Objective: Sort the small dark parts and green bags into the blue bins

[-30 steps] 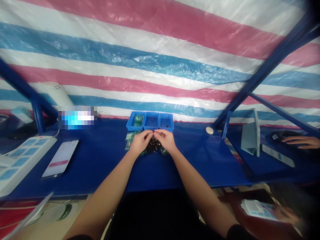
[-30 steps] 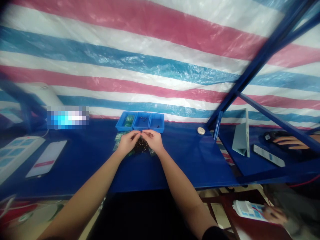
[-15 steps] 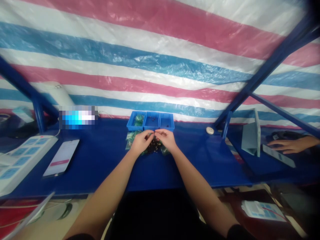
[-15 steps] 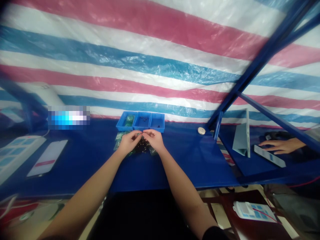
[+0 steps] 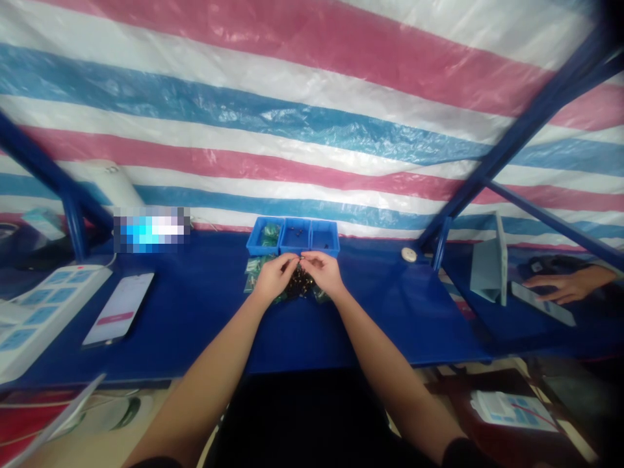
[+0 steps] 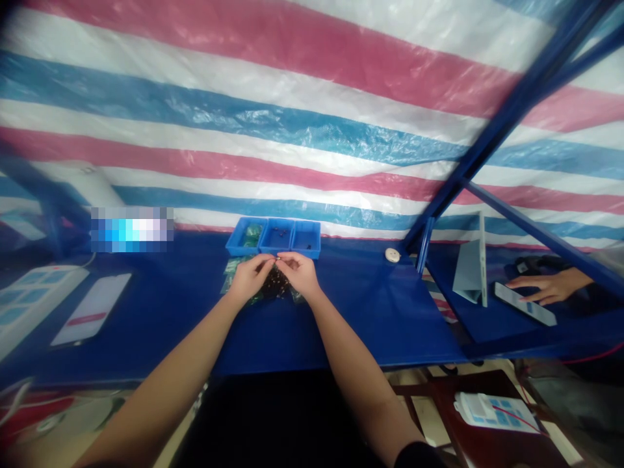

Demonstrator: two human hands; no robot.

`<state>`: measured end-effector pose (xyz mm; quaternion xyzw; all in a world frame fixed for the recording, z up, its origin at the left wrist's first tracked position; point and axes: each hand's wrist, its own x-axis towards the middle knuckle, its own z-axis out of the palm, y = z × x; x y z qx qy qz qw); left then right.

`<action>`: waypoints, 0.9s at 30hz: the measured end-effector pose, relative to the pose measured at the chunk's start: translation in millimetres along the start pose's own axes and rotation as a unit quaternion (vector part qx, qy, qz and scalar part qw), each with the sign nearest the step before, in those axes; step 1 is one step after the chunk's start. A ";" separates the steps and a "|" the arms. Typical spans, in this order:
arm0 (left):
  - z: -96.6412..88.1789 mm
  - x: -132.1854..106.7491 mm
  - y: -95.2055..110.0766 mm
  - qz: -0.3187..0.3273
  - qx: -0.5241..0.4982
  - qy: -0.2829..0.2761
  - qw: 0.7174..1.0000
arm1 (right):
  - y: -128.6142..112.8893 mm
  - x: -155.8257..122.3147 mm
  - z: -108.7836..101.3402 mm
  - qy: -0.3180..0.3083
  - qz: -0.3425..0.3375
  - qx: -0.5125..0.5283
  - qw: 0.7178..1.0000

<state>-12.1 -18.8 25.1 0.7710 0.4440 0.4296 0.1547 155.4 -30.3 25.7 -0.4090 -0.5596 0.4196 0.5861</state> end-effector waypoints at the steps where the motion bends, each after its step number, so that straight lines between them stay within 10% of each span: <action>1: 0.1 -0.1 -0.2 -0.003 0.001 0.000 1.000 | 0.0 0.0 -0.1 -0.001 -0.003 0.004 1.000; 23: -7.6 2.0 -0.4 -0.065 0.019 0.082 0.994 | 16.2 11.9 4.6 0.007 0.025 0.078 0.997; 27: -6.9 1.7 -0.4 -0.062 0.023 0.080 0.995 | 16.7 7.9 -3.0 -0.005 -0.011 -0.068 0.998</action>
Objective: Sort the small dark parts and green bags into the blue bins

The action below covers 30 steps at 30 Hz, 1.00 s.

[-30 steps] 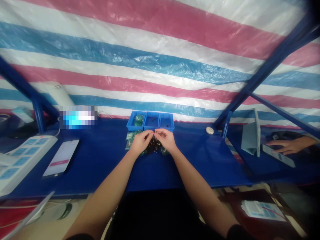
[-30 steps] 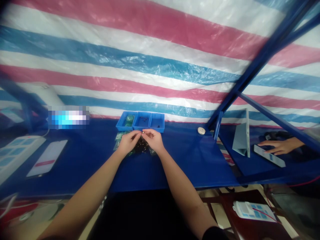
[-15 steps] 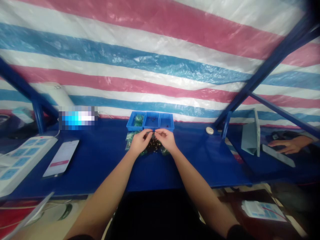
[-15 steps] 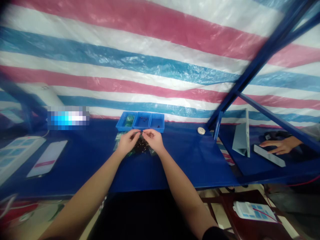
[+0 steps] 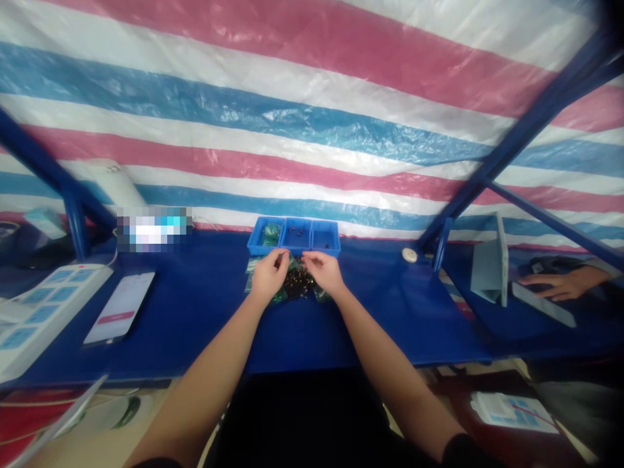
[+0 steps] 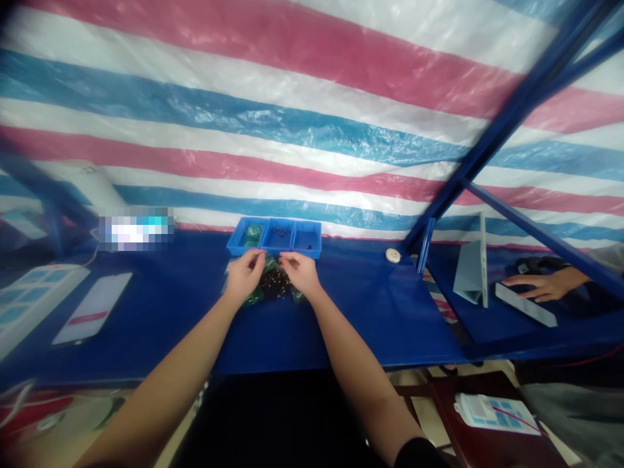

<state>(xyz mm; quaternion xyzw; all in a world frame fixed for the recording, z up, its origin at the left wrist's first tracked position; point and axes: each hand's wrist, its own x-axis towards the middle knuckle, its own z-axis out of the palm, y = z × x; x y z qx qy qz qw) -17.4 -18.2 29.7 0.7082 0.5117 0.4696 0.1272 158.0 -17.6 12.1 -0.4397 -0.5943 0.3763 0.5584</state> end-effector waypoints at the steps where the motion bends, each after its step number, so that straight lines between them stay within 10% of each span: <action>1: 0.2 0.0 -0.2 0.000 0.001 -0.001 1.000 | 0.6 -0.9 -2.5 0.003 -0.017 -0.058 0.998; 7: 0.4 0.0 -1.0 -0.004 0.002 -0.007 1.000 | 4.7 0.8 -6.3 -0.077 -0.128 -0.291 0.945; 15: 1.3 0.3 -1.3 0.006 0.002 -0.018 1.000 | 3.1 -5.1 2.4 -0.119 -0.091 -0.443 0.884; 30: 2.3 -0.5 -1.4 0.003 -0.006 -0.031 1.000 | -3.8 -7.1 0.1 -0.123 -0.075 -0.403 0.904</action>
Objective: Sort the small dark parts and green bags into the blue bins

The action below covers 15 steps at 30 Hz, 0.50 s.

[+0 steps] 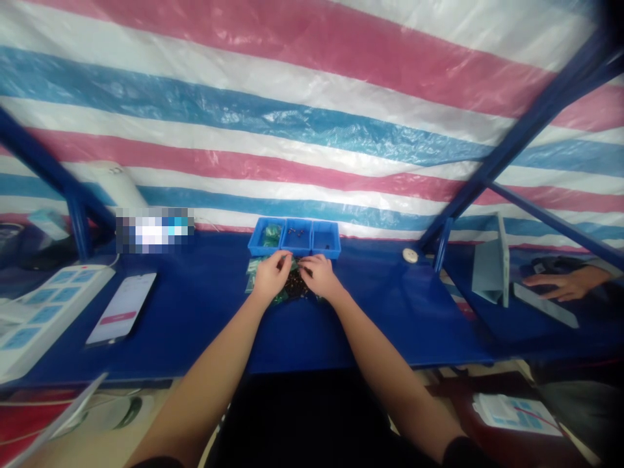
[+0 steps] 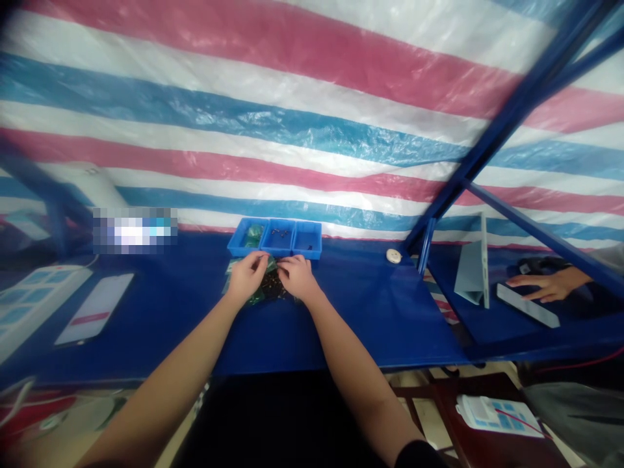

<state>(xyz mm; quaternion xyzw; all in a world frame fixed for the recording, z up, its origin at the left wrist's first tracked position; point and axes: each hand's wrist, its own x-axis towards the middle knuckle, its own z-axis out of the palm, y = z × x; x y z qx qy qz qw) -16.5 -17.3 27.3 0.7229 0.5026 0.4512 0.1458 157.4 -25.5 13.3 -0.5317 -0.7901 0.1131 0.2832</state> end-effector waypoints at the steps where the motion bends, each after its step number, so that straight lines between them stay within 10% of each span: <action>1: 0.0 0.1 0.0 0.001 -0.001 0.000 1.000 | -0.6 -0.6 -0.3 -0.006 0.003 -0.004 1.000; 15: 0.4 0.0 -1.0 0.006 0.005 -0.008 1.000 | -9.6 0.2 2.7 0.003 0.014 -0.028 1.000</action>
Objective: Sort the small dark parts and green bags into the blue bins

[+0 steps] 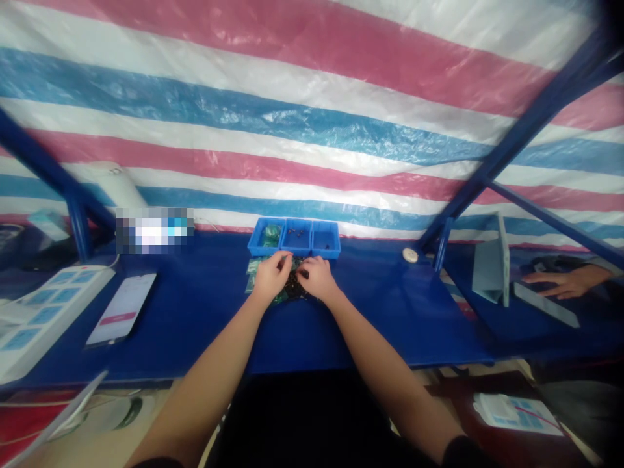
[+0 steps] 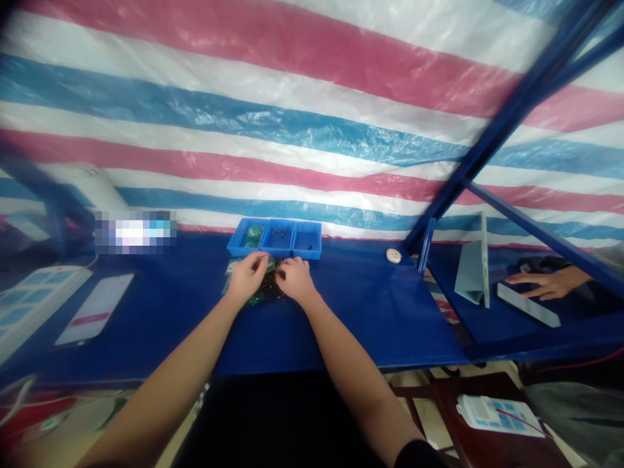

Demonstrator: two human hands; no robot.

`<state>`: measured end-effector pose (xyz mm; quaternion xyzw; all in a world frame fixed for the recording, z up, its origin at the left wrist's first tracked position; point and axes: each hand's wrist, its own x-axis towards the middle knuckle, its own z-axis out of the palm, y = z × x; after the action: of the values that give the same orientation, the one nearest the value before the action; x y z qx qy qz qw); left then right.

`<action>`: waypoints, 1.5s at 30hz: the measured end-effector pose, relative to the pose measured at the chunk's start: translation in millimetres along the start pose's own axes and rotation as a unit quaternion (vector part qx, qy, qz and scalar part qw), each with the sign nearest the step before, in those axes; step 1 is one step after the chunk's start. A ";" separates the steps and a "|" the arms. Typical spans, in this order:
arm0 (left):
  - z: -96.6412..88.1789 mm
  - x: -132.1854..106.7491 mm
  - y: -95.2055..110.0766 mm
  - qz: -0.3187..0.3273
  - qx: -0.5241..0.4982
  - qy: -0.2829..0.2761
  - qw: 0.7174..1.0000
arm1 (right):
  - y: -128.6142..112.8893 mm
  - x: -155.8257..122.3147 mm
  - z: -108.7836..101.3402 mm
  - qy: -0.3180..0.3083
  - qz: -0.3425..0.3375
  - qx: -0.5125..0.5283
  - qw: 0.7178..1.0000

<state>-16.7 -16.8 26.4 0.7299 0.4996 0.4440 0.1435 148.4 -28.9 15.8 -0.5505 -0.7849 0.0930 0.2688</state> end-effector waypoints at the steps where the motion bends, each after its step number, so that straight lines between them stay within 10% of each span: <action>1: -0.1 0.0 -0.2 0.001 -0.001 0.000 1.000 | -1.6 0.1 0.1 0.006 0.002 0.002 1.000; 10: 0.5 -1.8 3.3 0.030 0.012 -0.038 0.999 | 3.4 1.1 -7.9 0.145 0.046 0.238 0.959; 27: 4.2 -1.6 1.6 0.076 -0.004 -0.088 0.993 | -0.4 0.5 -3.9 0.100 0.096 0.456 0.879; 45: 5.0 -0.6 -1.0 0.056 0.041 -0.063 0.996 | -1.2 -1.6 -10.1 0.168 0.060 0.346 0.921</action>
<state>-13.5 -15.6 22.6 0.7888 0.4656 0.3831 0.1195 153.1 -32.3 24.3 -0.4772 -0.6126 0.2810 0.5640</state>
